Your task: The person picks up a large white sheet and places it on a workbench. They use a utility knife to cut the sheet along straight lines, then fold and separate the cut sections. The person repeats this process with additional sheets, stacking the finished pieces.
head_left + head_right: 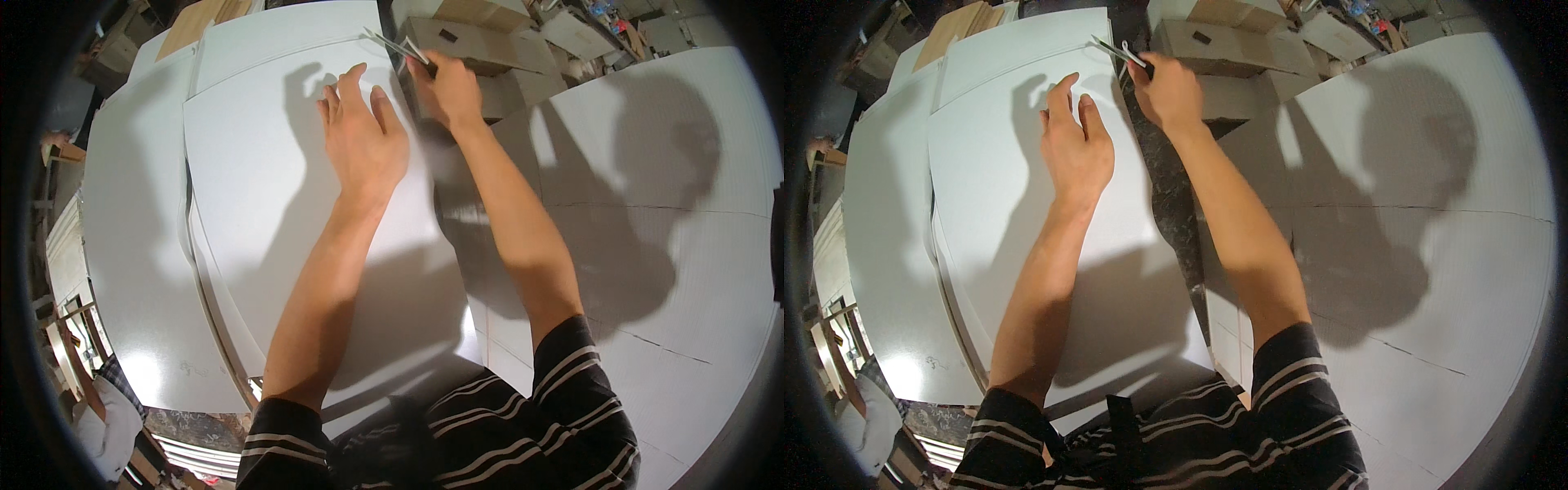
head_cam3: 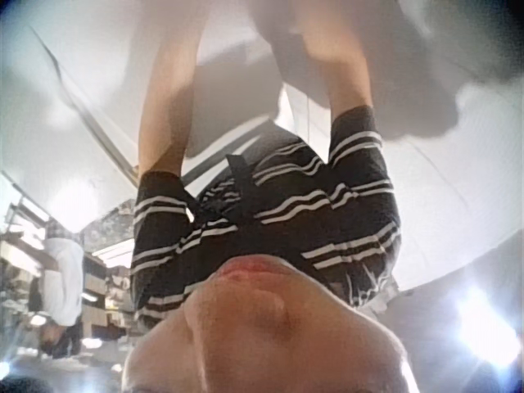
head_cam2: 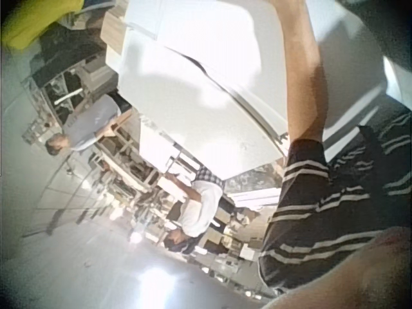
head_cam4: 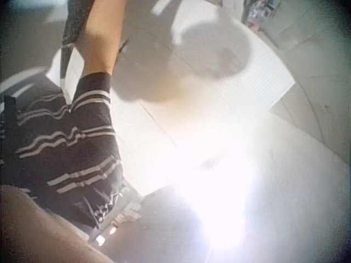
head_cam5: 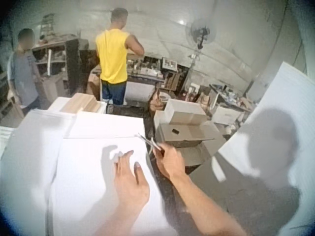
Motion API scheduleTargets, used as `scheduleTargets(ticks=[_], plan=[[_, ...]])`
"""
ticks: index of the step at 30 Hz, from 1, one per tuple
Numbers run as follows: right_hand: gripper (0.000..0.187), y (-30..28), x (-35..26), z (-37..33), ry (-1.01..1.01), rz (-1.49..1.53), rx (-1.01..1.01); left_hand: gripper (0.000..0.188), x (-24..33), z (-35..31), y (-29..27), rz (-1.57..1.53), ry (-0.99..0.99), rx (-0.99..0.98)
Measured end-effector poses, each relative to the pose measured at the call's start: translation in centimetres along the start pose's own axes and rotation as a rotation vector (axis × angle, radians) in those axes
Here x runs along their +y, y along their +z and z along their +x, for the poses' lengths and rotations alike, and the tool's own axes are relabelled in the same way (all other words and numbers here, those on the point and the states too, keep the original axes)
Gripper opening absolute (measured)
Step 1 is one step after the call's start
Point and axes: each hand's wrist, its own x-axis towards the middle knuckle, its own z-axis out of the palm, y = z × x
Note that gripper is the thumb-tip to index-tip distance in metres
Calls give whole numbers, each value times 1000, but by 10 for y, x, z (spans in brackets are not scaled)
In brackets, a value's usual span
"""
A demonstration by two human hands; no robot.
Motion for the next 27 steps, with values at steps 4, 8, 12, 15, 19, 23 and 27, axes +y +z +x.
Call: scheduleTargets(ticks=[4, 8, 12, 15, 19, 23, 27], plan=[[42, -7, 14, -52, 213, 319, -219, 34, -14, -8, 2, -31, -94, -27], [30, -3, 19, -68, 420, 725, -495, 36, -36, -7, 3, -95, -104, -24], [36, 19, 18, -48, 398, 798, -599, 38, -61, -13, -13, 312, 27, -59], [41, 29, 19, -46, 378, 894, -589, 39, -67, -24, -33, 600, 95, -71], [35, 38, 26, -49, 337, 981, -643, 41, -64, -26, -51, 702, 152, -136], [28, 23, 52, -73, 333, 1040, -707, 41, -46, -40, -56, 698, 196, -196], [29, 7, 70, -121, 333, 989, -660, 41, -28, -69, -60, 690, 189, -230]])
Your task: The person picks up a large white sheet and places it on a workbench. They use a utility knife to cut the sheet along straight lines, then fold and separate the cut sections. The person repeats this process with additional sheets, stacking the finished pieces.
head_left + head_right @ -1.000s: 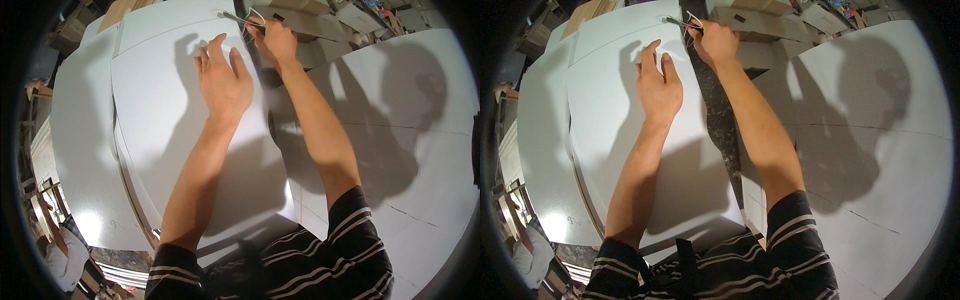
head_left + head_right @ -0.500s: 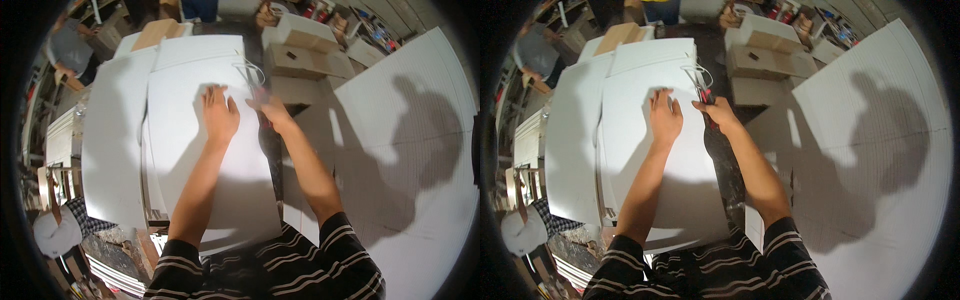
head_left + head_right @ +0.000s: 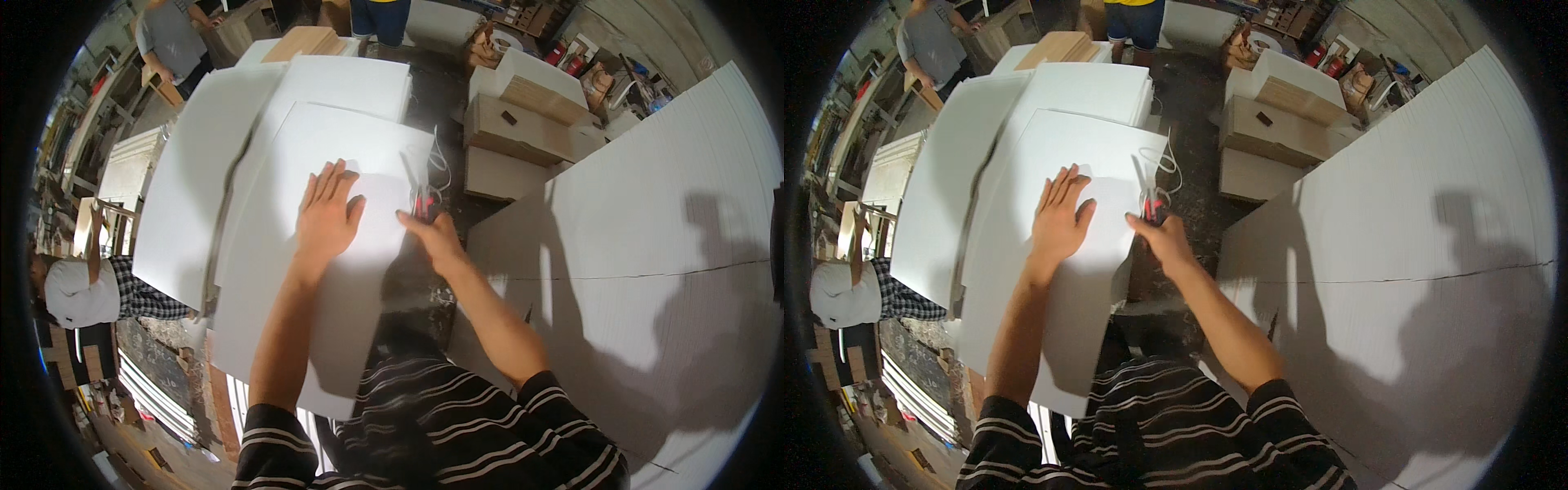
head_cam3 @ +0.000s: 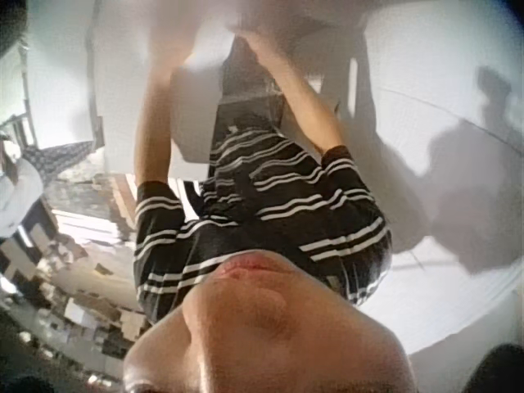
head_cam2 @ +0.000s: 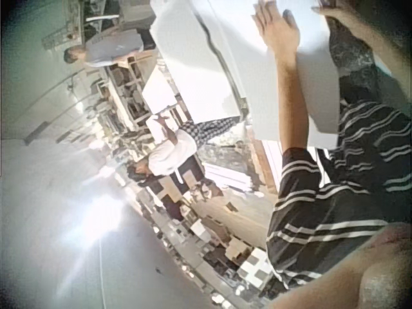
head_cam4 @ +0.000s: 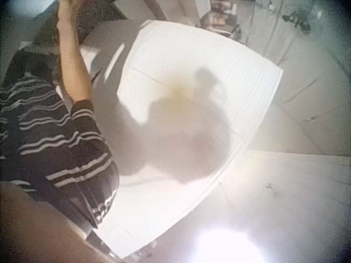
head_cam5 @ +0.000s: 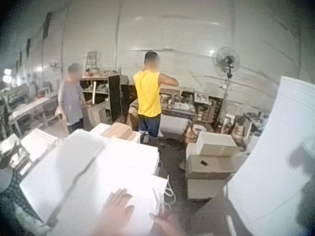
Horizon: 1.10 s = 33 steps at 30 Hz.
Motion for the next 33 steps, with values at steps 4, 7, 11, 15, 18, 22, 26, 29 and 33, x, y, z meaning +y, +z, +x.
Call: scheduleTargets(ticks=[4, 7, 11, 15, 18, 22, 26, 29, 33], plan=[[30, -31, 5, -52, -9, -84, -172, 39, 6, -10, -7, -36, 8, 20], [33, -63, -9, -66, 35, -162, -187, 41, 7, 9, -4, 18, -80, 20], [34, -105, -52, -59, -77, -279, -96, 46, 14, 60, 18, 221, -244, 53], [42, -123, -121, -53, -350, -305, -21, 48, 16, 93, 36, 251, -283, 79], [48, -118, -168, -51, -464, -601, 19, 45, 13, 100, 38, 178, -254, 131], [49, -109, -203, -20, -88, -1018, -206, 40, 12, 100, 36, 142, -243, 176], [49, -104, -214, 7, -20, -1215, -310, 38, 14, 103, 36, 125, -247, 178], [47, -100, -230, 12, 120, -1315, -385, 38, 16, 104, 35, 137, -250, 171], [42, -89, -251, 11, 194, -1369, -483, 38, 17, 103, 34, 124, -245, 175]])
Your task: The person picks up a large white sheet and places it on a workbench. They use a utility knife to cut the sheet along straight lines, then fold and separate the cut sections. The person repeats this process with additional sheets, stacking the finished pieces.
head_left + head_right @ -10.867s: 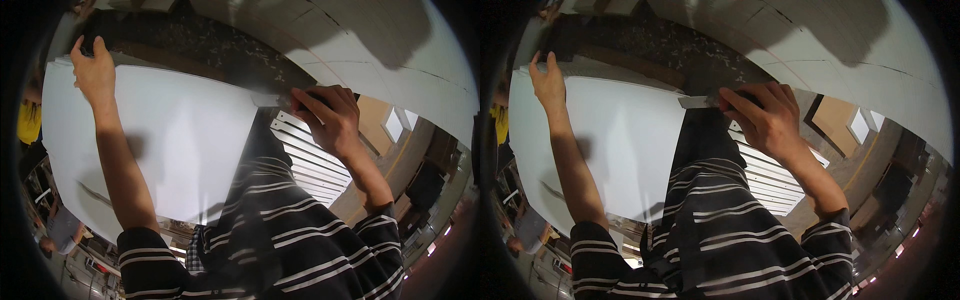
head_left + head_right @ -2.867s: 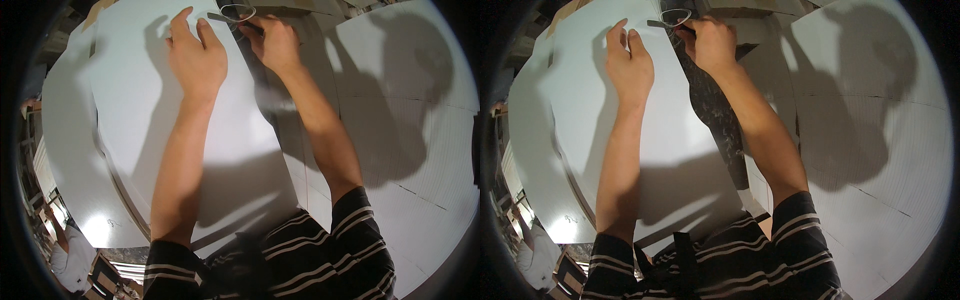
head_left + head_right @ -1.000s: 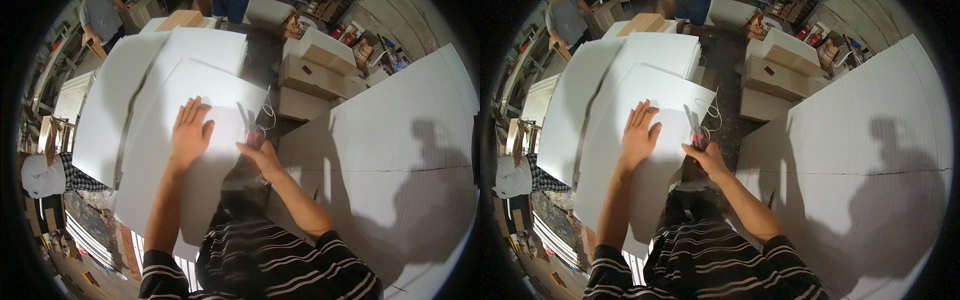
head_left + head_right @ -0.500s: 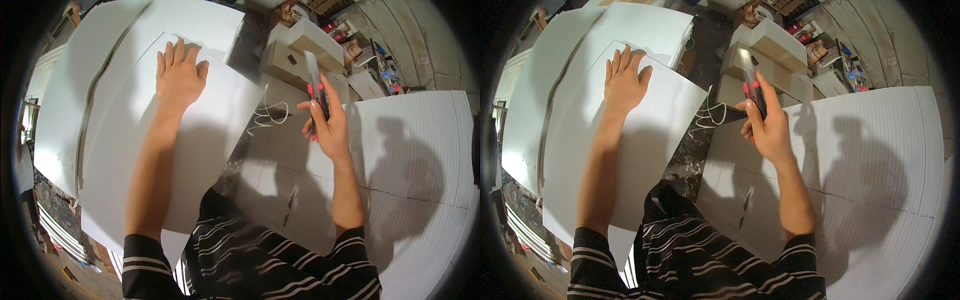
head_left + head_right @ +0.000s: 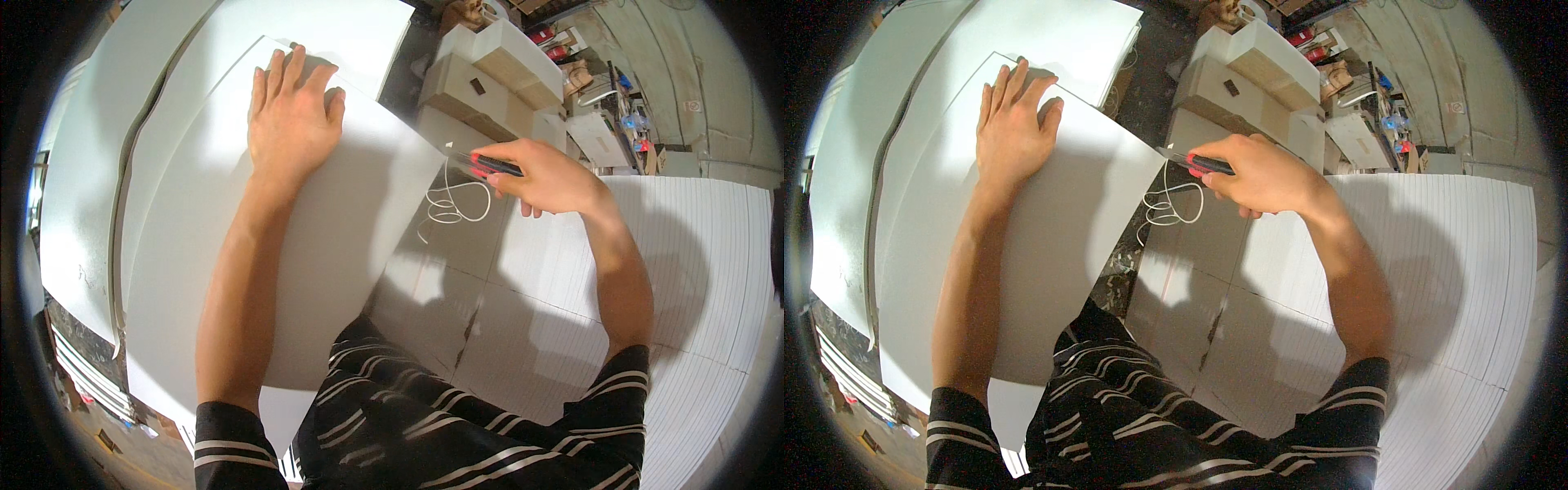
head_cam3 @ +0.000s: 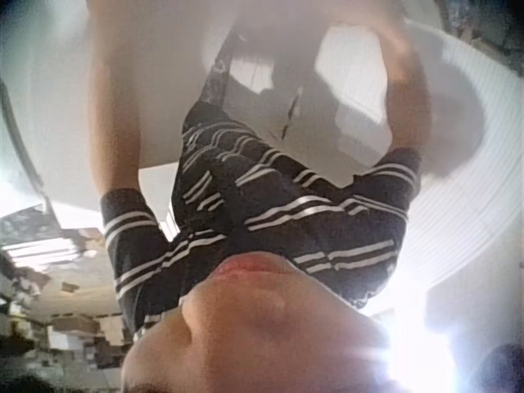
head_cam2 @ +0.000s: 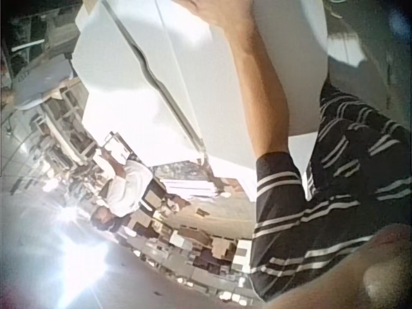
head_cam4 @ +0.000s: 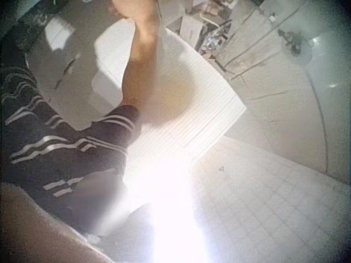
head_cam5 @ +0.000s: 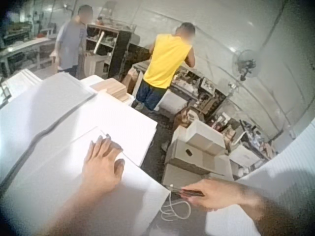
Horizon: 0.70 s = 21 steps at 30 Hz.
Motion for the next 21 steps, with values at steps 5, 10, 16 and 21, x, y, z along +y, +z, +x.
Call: scheduleTargets(ticks=[5, 10, 16, 21], plan=[[42, -13, -9, 1, 75, -61, -93, 38, 0, -1, 1, 9, -6, -14], [44, -21, -3, 9, 87, -64, -138, 37, 1, -1, 1, 29, -9, -23], [43, -27, 5, 22, 33, -67, -174, 35, 2, -1, -2, 30, -13, -26], [50, -31, 11, 36, -14, -70, -234, 34, 1, -1, -3, 0, 4, -7]])
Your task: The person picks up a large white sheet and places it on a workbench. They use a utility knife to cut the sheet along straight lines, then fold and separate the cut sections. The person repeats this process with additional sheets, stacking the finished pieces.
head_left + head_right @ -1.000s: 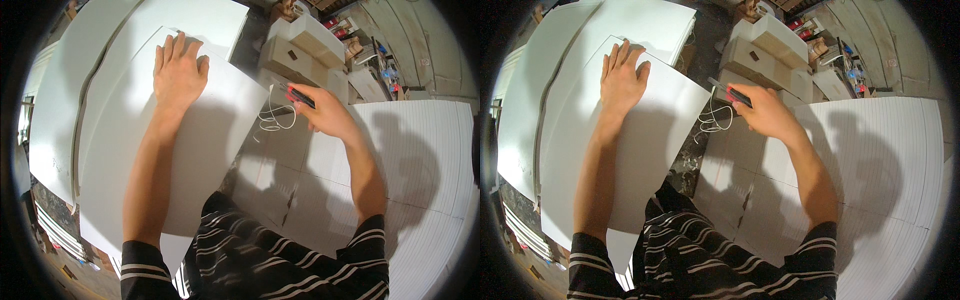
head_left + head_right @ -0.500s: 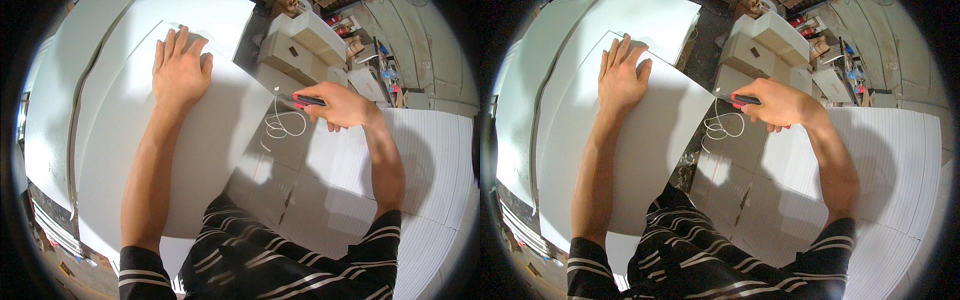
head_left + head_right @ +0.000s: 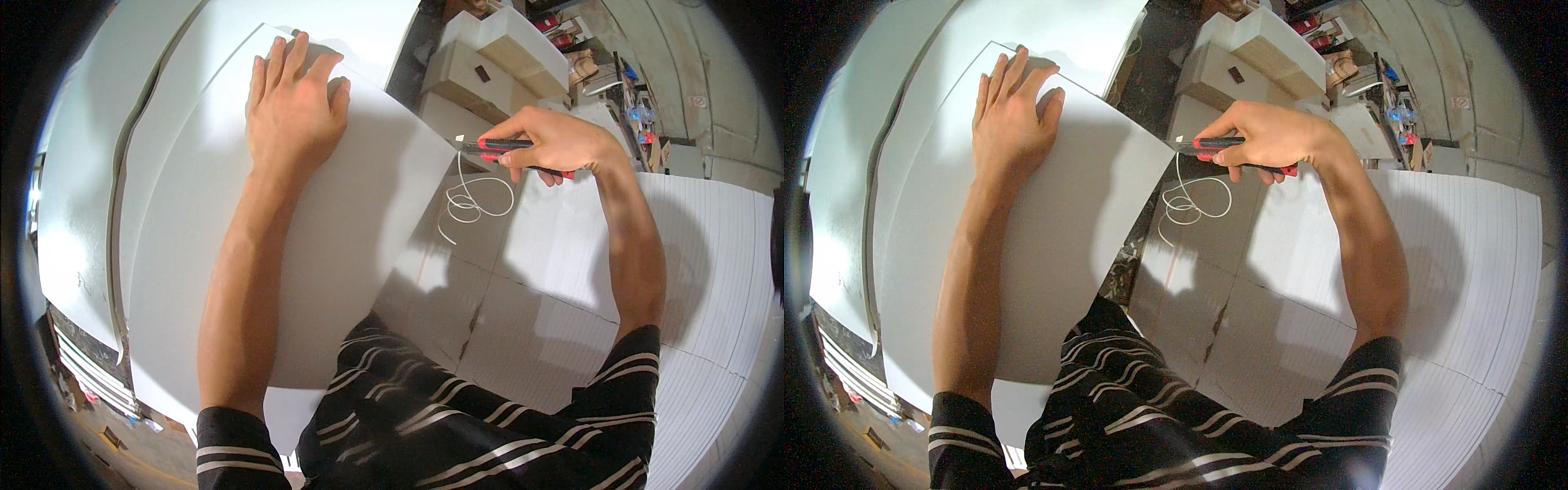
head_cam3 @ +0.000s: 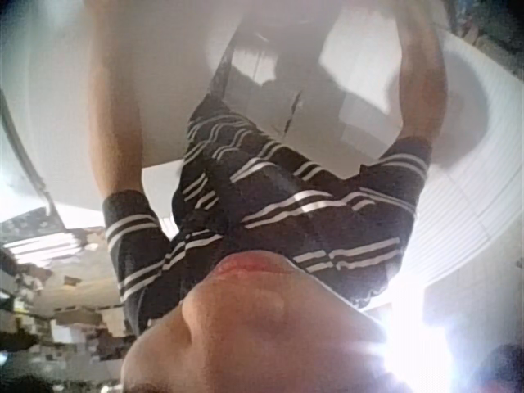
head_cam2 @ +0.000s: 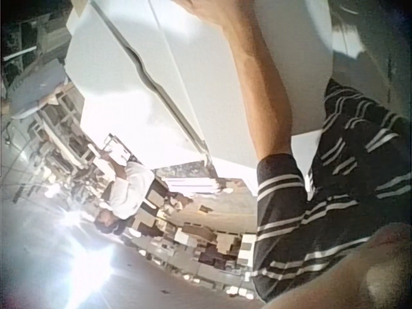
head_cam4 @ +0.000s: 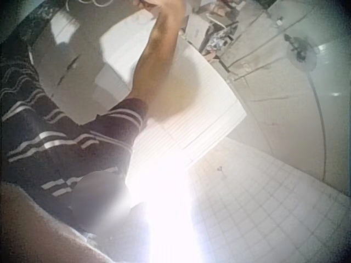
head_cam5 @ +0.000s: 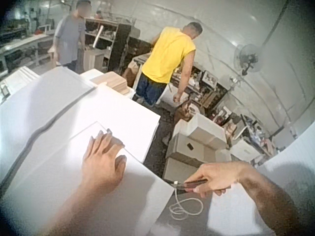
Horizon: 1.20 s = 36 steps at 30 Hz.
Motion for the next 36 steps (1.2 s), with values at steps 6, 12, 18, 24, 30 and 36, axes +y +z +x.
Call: scheduleTargets(ticks=[6, 12, 18, 24, 30, 36], plan=[[49, 3, -3, 3, 6, -16, 23, 33, -1, 1, -1, 17, 7, -2], [45, 3, -10, -16, 72, -43, 42, 32, -2, 1, -2, -6, 8, 3], [43, 13, -3, -11, 18, -23, 63, 34, -3, 0, 4, -53, 35, 66], [43, 20, -7, -14, -12, -23, 129, 38, -8, 4, 6, 20, 18, -5], [42, 21, -8, -27, 23, -58, 140, 38, -9, 5, 4, -8, 8, -47], [41, 40, 24, 6, -23, 12, -19, 38, -10, 7, 4, 28, 65, -12]])
